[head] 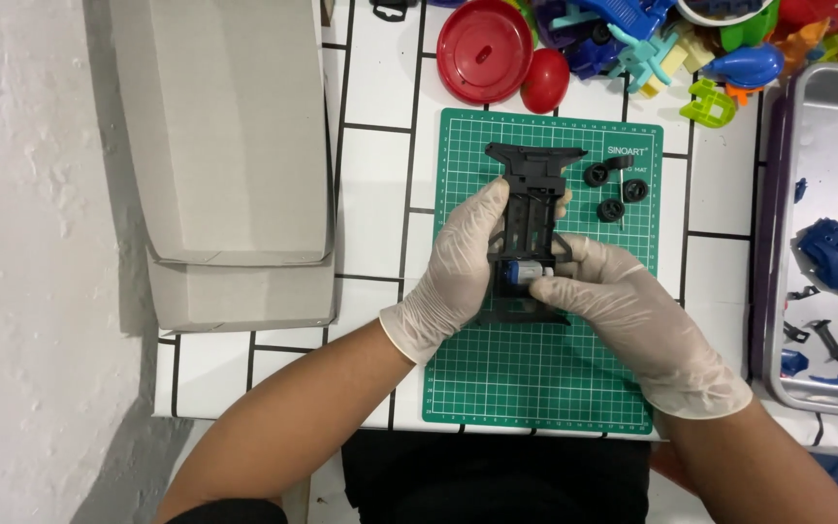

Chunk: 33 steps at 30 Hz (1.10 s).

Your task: Assembling a mini 4WD toy car chassis by installing gears, a motor, and internal plastic components on a cutting mat.

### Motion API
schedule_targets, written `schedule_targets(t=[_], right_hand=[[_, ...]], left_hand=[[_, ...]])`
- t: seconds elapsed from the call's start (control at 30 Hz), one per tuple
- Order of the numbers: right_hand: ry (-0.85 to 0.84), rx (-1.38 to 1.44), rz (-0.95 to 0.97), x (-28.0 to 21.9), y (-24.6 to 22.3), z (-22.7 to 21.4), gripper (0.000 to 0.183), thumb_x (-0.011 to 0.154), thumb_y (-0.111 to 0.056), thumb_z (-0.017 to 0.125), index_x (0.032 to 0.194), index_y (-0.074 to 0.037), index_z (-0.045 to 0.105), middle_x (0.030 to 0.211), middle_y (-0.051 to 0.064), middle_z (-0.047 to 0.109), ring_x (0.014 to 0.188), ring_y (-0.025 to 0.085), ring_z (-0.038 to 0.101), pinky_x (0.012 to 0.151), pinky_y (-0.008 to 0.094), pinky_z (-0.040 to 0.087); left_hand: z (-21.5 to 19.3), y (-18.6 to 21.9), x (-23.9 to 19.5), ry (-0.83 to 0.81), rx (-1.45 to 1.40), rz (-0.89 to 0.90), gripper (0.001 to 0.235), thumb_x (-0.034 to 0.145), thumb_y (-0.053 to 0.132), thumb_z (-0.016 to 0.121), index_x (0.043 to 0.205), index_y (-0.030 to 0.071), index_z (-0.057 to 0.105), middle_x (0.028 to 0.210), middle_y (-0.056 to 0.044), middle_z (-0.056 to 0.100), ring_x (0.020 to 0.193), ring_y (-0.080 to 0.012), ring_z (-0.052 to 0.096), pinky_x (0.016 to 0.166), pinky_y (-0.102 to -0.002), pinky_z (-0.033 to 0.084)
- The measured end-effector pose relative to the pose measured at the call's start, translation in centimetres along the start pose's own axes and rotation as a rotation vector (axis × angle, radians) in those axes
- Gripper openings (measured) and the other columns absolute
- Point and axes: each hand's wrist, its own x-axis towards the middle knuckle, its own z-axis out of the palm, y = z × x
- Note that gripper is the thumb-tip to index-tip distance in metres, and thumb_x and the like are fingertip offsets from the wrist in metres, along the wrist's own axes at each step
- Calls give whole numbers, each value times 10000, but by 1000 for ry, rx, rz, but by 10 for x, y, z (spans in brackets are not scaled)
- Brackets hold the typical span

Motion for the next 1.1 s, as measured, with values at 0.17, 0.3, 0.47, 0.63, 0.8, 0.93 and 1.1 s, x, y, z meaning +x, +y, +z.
schedule_targets(t=[0.17,0.3,0.47,0.63,0.8,0.93,1.1], right_hand=[[144,-462,-384,-9,-6,-28,582,916,-164,630,1470,-25,519,1102,139,656,992,255,643,844,353,567],[226,-1008,-1019,-5,-24,-32,504,964,-13,682,1421,56,482,1336,277,519,1302,410,514,1173,509,438],[255,-1110,-1138,13,-13,-23,401,941,-14,692,1321,-17,564,1296,226,583,1158,397,580,1001,514,500],[336,-1090,-1115,17,-5,-25,306,918,-9,714,1214,-26,639,1231,181,657,1074,366,637,926,477,530],[349,-1071,-1080,18,0,-23,329,918,0,732,1226,-23,616,1250,195,645,1086,380,628,939,481,529],[364,-1051,-1075,20,4,-22,316,905,28,710,1207,-11,626,1235,191,652,1092,383,639,950,486,525],[443,-1107,-1113,20,7,-20,267,936,39,677,1195,-6,629,1214,197,682,1076,380,674,946,475,557]], left_hand=[[2,2,-1,1,-117,-120,547,1109,385,357,1342,-31,626,1180,-200,717,1097,-273,700,872,-388,603],[2,-13,0,-18,22,-131,499,1103,352,358,1320,-12,621,1238,-196,708,1082,-285,718,995,-400,599],[-11,-36,2,30,289,-130,523,1075,317,363,1479,-1,459,1497,-212,519,1432,-281,478,1233,-376,365],[-16,-49,1,44,501,-143,551,1068,348,363,1515,29,412,1592,-190,430,1507,-265,383,1280,-362,265],[-4,-32,1,141,339,-312,605,994,406,471,1490,60,464,1556,-120,496,1477,-222,436,1258,-344,300],[-2,-33,2,38,220,-209,417,1062,334,459,1364,69,570,1371,-81,614,1326,-185,565,1209,-321,412],[0,-31,3,26,163,-203,396,1071,312,465,1361,67,573,1363,-74,612,1316,-166,561,1206,-306,416]])
